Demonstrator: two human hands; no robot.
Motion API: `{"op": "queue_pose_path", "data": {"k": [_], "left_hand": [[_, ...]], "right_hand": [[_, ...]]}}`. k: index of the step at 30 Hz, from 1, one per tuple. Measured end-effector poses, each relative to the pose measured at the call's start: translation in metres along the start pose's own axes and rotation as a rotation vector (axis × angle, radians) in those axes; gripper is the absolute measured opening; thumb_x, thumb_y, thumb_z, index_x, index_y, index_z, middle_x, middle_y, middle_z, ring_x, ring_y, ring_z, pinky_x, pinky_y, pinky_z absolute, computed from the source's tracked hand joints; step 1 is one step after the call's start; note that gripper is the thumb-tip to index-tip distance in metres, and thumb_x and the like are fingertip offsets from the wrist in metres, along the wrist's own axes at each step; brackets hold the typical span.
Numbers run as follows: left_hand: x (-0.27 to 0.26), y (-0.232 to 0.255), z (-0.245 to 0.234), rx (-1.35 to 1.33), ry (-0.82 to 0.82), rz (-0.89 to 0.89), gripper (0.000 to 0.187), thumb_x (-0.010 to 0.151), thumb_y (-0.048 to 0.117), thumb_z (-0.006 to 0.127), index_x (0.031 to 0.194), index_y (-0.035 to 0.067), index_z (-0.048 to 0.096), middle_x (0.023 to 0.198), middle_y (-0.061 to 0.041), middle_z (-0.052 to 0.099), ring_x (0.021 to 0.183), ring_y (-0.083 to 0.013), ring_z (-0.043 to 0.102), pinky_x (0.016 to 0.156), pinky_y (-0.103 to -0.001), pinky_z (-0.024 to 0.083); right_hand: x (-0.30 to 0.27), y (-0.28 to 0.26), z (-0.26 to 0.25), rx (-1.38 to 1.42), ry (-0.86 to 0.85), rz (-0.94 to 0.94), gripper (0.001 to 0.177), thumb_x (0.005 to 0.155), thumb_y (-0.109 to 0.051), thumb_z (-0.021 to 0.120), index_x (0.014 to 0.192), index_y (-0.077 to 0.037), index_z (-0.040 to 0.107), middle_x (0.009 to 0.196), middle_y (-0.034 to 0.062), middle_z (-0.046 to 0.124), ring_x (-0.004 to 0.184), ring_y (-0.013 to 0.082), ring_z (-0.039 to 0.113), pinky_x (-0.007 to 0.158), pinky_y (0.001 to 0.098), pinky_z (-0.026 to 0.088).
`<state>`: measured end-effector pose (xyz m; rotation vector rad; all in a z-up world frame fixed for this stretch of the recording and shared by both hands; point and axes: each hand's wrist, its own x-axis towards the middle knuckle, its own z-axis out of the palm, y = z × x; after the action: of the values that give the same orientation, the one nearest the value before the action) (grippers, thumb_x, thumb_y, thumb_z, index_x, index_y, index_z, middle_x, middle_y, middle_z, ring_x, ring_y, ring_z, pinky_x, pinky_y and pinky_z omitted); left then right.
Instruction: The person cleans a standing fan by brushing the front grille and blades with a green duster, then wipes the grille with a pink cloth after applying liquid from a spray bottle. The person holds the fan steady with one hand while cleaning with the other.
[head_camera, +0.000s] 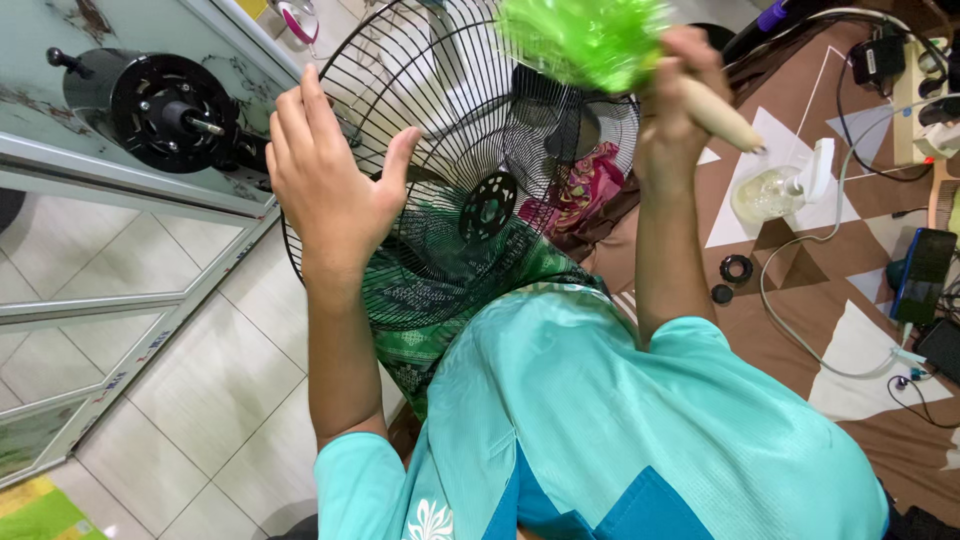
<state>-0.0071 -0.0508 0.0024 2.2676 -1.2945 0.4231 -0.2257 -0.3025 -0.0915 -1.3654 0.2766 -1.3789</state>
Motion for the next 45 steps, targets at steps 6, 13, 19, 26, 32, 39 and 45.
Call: {"op": "queue_pose_path", "data": {"k": [6,13,19,26,32,39,45], "left_hand": [[-0.006,-0.01,0.0,0.065,0.024,-0.066,0.093,0.097,0.058,0.082,0.148,-0.01,0.043,0.132,-0.018,0.053,0.123,-0.0357,0.054,0.103,-0.048,0.046],[-0.006,-0.022,0.004,0.06,-0.003,-0.086,0.093,0.1,0.059,0.081,0.149,-0.01,0.042,0.133,-0.019,0.053,0.123,-0.0362,0.054,0.103,-0.048,0.045],[0.003,-0.013,0.01,0.062,0.023,-0.021,0.093,0.099,0.059,0.081,0.149,-0.01,0.043,0.13,-0.018,0.054,0.12,-0.0352,0.054,0.098,-0.047,0.046],[0.004,-0.012,0.012,0.056,0.014,-0.014,0.093,0.098,0.058,0.081,0.149,-0.01,0.043,0.129,-0.018,0.054,0.118,-0.0339,0.055,0.097,-0.046,0.046],[0.005,-0.031,0.021,0.082,0.035,-0.062,0.091,0.099,0.058,0.081,0.147,-0.01,0.044,0.131,-0.019,0.053,0.121,-0.036,0.054,0.1,-0.048,0.046],[0.014,-0.035,0.032,0.061,0.016,-0.059,0.091,0.1,0.059,0.081,0.147,-0.008,0.044,0.13,-0.017,0.054,0.121,-0.0354,0.055,0.1,-0.048,0.046],[0.019,-0.024,0.036,0.063,0.025,-0.001,0.09,0.099,0.057,0.08,0.148,-0.009,0.043,0.13,-0.019,0.053,0.121,-0.0364,0.054,0.1,-0.048,0.045]], "right_hand": [[-0.025,0.032,-0.04,-0.303,-0.044,0.419,0.017,0.1,-0.018,0.077,0.1,-0.001,0.073,0.088,0.0023,0.07,0.079,0.0102,0.064,0.072,0.0271,0.053],[-0.043,0.023,-0.077,-0.738,-0.147,0.59,0.014,0.094,-0.017,0.076,0.099,-0.003,0.075,0.082,0.0032,0.071,0.073,0.0095,0.065,0.065,0.0251,0.052],[-0.017,0.003,-0.032,-0.029,0.042,0.25,0.016,0.103,-0.018,0.072,0.111,-0.004,0.074,0.098,0.0055,0.07,0.088,0.0142,0.065,0.076,0.0299,0.056],[0.005,-0.014,-0.01,-0.124,-0.191,0.022,0.016,0.106,-0.014,0.073,0.118,-0.002,0.071,0.117,0.0072,0.067,0.103,0.0177,0.065,0.089,0.0299,0.058],[-0.026,-0.015,-0.042,-0.429,-0.491,0.274,0.008,0.096,-0.008,0.073,0.092,-0.002,0.075,0.094,0.0092,0.073,0.083,0.0164,0.067,0.074,0.0316,0.055],[-0.021,-0.043,-0.019,-0.551,-0.428,0.024,0.011,0.101,-0.003,0.075,0.091,0.001,0.077,0.105,0.0107,0.076,0.087,0.0208,0.068,0.078,0.0305,0.053],[-0.02,-0.045,0.076,-0.429,-0.708,-0.291,0.02,0.092,-0.013,0.078,0.111,-0.009,0.076,0.115,0.0121,0.073,0.105,0.0245,0.072,0.088,0.0379,0.062]]}}
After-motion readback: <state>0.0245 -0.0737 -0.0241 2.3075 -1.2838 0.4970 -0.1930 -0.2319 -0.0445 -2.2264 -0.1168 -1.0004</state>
